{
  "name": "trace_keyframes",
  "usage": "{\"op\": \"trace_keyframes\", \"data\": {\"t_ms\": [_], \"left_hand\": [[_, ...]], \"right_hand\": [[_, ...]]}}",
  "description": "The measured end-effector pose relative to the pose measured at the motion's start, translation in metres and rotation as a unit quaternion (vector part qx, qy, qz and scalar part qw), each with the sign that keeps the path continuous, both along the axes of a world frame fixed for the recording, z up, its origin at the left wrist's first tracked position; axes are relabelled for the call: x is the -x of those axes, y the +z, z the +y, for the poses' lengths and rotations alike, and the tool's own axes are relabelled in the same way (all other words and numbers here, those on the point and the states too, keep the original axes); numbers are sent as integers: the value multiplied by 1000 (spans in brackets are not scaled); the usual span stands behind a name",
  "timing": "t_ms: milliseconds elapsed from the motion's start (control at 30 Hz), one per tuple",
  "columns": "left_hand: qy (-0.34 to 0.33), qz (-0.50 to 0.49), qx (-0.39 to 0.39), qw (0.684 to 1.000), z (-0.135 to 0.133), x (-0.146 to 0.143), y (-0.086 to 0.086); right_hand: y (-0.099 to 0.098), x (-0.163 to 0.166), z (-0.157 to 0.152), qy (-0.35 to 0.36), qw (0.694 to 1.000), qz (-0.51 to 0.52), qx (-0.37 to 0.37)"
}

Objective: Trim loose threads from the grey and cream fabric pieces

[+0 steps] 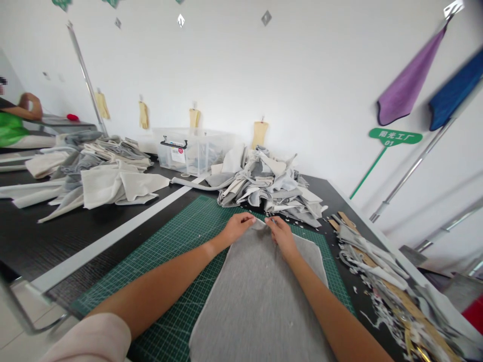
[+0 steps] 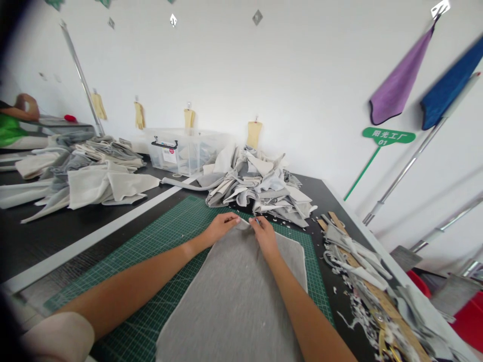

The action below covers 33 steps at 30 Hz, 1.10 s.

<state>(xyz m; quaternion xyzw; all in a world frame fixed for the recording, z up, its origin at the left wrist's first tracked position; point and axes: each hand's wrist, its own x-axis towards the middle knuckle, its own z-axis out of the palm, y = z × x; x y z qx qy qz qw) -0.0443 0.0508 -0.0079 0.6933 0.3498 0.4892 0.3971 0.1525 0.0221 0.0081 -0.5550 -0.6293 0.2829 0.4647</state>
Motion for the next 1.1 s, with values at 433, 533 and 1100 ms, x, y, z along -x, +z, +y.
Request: {"op": "trace_keyframes", "data": {"t_ms": [433, 533, 1100], "left_hand": [[44, 34, -21, 998, -4, -1, 4], [60, 57, -41, 996, -10, -2, 7], [-36, 140, -26, 989, -35, -9, 35]], "right_hand": [[21, -92, 5, -8, 898, -424, 115], [26, -91, 0, -42, 874, -475, 99], [87, -38, -15, 90, 981, -165, -56]]}}
